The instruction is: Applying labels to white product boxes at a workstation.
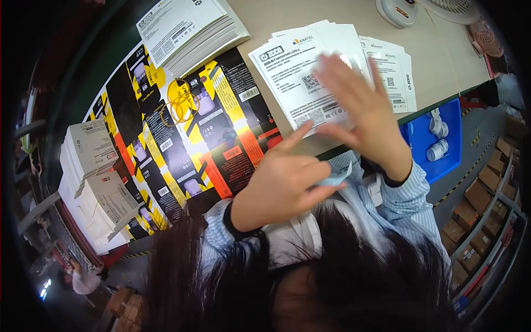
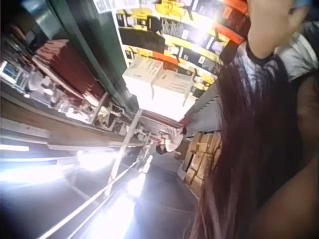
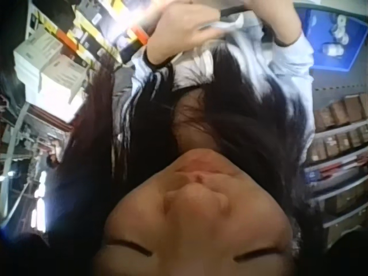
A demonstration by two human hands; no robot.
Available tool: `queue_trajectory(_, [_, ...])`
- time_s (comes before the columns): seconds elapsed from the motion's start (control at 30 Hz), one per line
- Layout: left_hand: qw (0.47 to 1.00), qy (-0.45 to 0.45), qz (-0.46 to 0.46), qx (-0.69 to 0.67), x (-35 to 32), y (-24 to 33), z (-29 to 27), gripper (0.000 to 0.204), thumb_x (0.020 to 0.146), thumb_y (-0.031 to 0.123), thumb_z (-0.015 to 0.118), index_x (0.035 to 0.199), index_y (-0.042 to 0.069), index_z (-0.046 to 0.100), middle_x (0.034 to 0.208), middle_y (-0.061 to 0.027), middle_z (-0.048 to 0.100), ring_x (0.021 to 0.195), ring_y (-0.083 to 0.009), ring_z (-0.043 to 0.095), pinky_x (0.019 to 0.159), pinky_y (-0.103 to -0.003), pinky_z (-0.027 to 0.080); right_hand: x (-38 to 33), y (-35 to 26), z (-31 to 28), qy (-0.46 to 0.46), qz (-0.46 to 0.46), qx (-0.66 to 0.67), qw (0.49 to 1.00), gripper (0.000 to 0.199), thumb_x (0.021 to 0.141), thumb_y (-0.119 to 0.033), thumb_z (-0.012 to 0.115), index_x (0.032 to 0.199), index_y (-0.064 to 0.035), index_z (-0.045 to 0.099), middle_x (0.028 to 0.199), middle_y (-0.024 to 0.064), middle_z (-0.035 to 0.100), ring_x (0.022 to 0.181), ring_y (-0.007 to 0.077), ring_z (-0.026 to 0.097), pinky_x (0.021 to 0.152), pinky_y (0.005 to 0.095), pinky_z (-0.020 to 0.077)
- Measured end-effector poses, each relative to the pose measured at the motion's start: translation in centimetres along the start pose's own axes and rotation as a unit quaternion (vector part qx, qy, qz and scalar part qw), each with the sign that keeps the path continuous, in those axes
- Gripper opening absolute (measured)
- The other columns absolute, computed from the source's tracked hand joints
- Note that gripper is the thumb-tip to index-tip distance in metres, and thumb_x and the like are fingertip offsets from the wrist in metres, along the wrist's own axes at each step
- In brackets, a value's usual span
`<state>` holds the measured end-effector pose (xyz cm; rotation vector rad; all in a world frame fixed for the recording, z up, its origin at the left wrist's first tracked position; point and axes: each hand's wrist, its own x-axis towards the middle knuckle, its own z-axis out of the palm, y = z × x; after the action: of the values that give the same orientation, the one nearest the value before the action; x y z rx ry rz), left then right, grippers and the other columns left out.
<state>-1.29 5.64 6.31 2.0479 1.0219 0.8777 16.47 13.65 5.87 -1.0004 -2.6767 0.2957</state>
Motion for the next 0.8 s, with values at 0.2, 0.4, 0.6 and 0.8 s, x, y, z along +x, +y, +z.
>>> queue_trajectory(0.2, [0.999,-0.019,0.045,-0.006,-0.7,0.6,-1.5,0.024,0.071,0.019,0.069,0.062,0.007,0.051,0.052,-0.0029,0.047,0.051,-0.0207,0.053,0.087,-0.040,0.048,-2.7,0.1,-1.2,0.045,-0.073,-0.071,0.994,0.040,0.069,-0.016,0.065,0.108,-0.0138,0.060,0.117,0.0064,0.057,0.111,0.0189,0.053,0.103,0.0443,0.0305])
queue_trajectory(0.4, [0.998,0.024,0.051,-0.031,0.6,0.9,0.0,0.014,0.069,0.015,0.071,0.073,0.007,0.060,0.051,-0.0015,0.048,0.048,-0.0191,0.051,0.082,-0.039,0.050,-6.1,3.2,-2.9,0.296,-0.038,-0.097,0.950,0.014,0.078,-0.009,0.059,0.089,-0.0095,0.068,0.093,0.0072,0.067,0.091,0.0230,0.064,0.088,0.0405,0.0459])
queue_trajectory(0.6, [0.998,0.051,0.024,0.014,1.4,0.6,0.5,0.015,0.068,0.013,0.070,0.079,0.007,0.061,0.059,-0.0029,0.050,0.055,-0.0208,0.054,0.075,-0.036,0.050,-7.2,5.9,-1.8,0.246,0.030,-0.063,0.967,0.047,0.077,-0.034,0.064,0.111,-0.0015,0.058,0.114,0.0149,0.058,0.107,0.0289,0.055,0.098,0.0450,0.0341])
queue_trajectory(0.8, [0.994,0.109,0.004,-0.010,1.9,0.3,1.3,0.015,0.066,0.004,0.069,0.078,0.003,0.061,0.066,-0.0064,0.052,0.059,-0.0218,0.055,0.051,-0.034,0.039,-6.9,1.5,-0.6,0.136,0.094,0.320,0.933,0.033,0.075,-0.020,0.069,0.099,0.0014,0.061,0.099,0.0129,0.062,0.089,0.0253,0.058,0.079,0.0332,0.0446])
